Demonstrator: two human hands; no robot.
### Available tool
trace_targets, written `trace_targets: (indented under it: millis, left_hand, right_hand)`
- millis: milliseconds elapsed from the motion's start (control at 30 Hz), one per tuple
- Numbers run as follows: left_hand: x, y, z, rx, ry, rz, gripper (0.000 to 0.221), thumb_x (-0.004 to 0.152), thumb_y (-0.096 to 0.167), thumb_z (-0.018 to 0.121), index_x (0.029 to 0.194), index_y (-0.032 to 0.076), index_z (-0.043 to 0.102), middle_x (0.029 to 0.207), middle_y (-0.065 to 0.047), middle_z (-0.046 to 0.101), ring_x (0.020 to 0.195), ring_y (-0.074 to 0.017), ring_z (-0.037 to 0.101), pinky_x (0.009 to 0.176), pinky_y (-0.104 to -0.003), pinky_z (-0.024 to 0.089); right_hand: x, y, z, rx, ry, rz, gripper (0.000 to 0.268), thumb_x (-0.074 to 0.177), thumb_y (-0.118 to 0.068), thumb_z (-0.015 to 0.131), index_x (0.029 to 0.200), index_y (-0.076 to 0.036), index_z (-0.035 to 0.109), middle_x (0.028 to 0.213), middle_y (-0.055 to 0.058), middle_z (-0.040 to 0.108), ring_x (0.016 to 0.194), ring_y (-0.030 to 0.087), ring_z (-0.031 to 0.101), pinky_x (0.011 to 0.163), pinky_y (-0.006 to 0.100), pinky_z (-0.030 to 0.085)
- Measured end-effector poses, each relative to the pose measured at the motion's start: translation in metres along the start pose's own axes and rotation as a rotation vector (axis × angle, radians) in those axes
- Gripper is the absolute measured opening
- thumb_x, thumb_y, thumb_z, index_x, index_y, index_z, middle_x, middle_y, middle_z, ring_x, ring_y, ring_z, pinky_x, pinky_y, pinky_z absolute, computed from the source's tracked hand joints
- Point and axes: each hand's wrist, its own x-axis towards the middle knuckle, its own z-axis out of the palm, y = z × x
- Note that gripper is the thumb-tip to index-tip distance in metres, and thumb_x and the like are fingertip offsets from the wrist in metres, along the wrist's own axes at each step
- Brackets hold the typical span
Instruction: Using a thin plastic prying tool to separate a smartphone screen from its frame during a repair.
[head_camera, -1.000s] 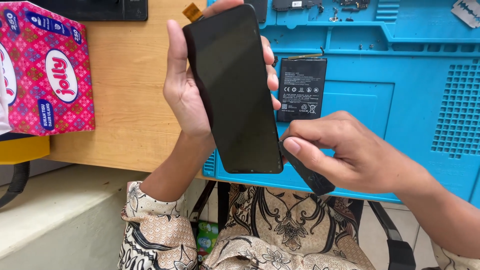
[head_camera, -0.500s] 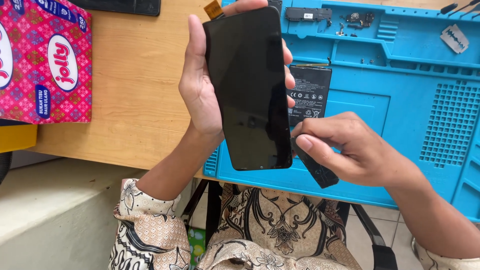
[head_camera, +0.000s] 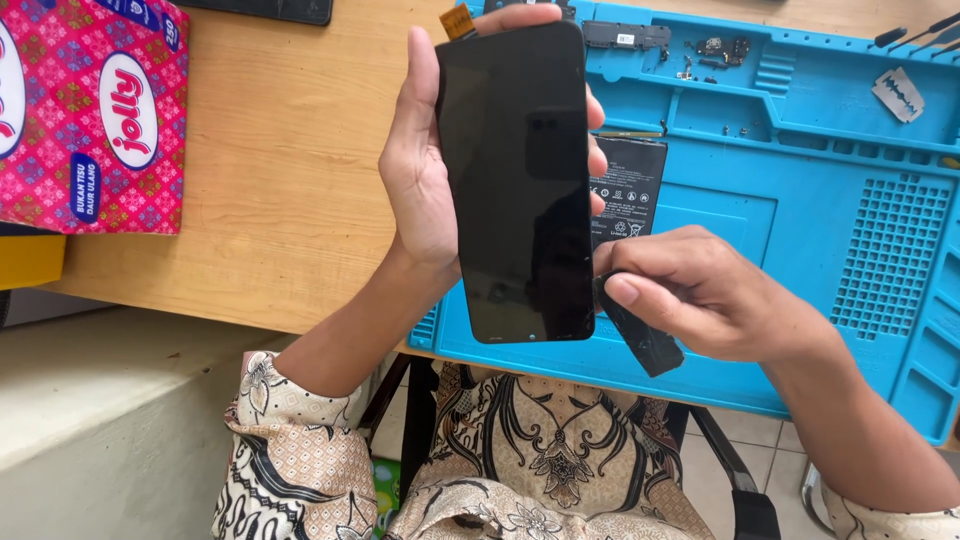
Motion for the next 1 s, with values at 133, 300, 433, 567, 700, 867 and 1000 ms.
trace_targets:
  millis: [133, 300, 433, 567, 700, 867, 1000]
  left_hand:
    - [0.0, 0.001, 0.0, 0.0, 0.001, -0.007, 0.069, 0.107, 0.061, 0.038, 0.146, 0.007, 0.052, 0.105, -0.03, 0.066, 0.084, -0.0413, 0.07, 0.071, -0.056, 0.062]
    - [0.0, 0.003, -0.001, 0.041, 0.012, 0.016, 0.067, 0.107, 0.06, 0.037, 0.143, 0.007, 0.054, 0.106, -0.03, 0.066, 0.084, -0.0413, 0.07, 0.07, -0.055, 0.062]
    - [0.001, 0.003, -0.001, 0.031, 0.025, 0.024, 0.066, 0.107, 0.061, 0.037, 0.141, 0.007, 0.055, 0.105, -0.028, 0.067, 0.083, -0.0404, 0.07, 0.069, -0.056, 0.062]
    - [0.002, 0.002, -0.003, 0.002, 0.037, 0.051, 0.065, 0.107, 0.061, 0.038, 0.139, 0.007, 0.056, 0.106, -0.029, 0.067, 0.084, -0.0411, 0.07, 0.071, -0.057, 0.061]
    - [0.004, 0.012, 0.003, -0.004, 0.002, 0.095, 0.078, 0.098, 0.063, 0.041, 0.108, -0.009, 0.068, 0.104, -0.022, 0.068, 0.085, -0.0313, 0.069, 0.072, -0.049, 0.06]
    - [0.003, 0.02, 0.004, 0.093, 0.061, 0.173, 0.079, 0.097, 0.063, 0.038, 0.104, -0.009, 0.071, 0.103, -0.021, 0.07, 0.083, -0.0291, 0.07, 0.07, -0.046, 0.06]
    - [0.003, 0.019, 0.006, 0.092, 0.056, 0.18, 0.078, 0.098, 0.062, 0.038, 0.103, -0.009, 0.071, 0.103, -0.02, 0.07, 0.083, -0.0288, 0.07, 0.07, -0.046, 0.06]
  right_hand:
    - [0.0, 0.002, 0.0, 0.018, -0.013, 0.01, 0.035, 0.107, -0.022, 0.042, 0.078, -0.005, 0.051, 0.07, 0.002, 0.043, 0.054, 0.018, 0.029, 0.05, 0.03, 0.026]
    - [0.001, 0.003, 0.0, 0.04, -0.005, 0.002, 0.036, 0.108, -0.022, 0.041, 0.076, -0.006, 0.049, 0.073, 0.002, 0.049, 0.055, 0.016, 0.029, 0.051, 0.029, 0.027]
    - [0.001, 0.004, 0.001, 0.043, -0.004, 0.024, 0.036, 0.108, -0.023, 0.041, 0.075, -0.008, 0.044, 0.072, 0.002, 0.044, 0.056, 0.016, 0.029, 0.052, 0.029, 0.027]
    - [0.005, 0.003, 0.002, 0.055, 0.035, -0.01, 0.038, 0.108, -0.023, 0.039, 0.073, -0.009, 0.036, 0.069, 0.002, 0.037, 0.059, 0.018, 0.028, 0.054, 0.031, 0.026]
    - [0.004, 0.002, 0.002, -0.011, 0.054, -0.043, 0.036, 0.107, -0.02, 0.04, 0.083, 0.0, 0.058, 0.096, 0.011, 0.072, 0.055, 0.016, 0.037, 0.053, 0.03, 0.033]
    - [0.01, -0.007, 0.008, -0.008, 0.071, -0.065, 0.036, 0.107, -0.018, 0.039, 0.08, 0.0, 0.055, 0.108, 0.016, 0.071, 0.089, 0.026, 0.07, 0.076, 0.032, 0.056]
    - [0.012, -0.011, 0.009, 0.033, 0.09, -0.039, 0.04, 0.107, -0.019, 0.041, 0.083, 0.001, 0.066, 0.113, 0.016, 0.074, 0.097, 0.026, 0.078, 0.082, 0.031, 0.064]
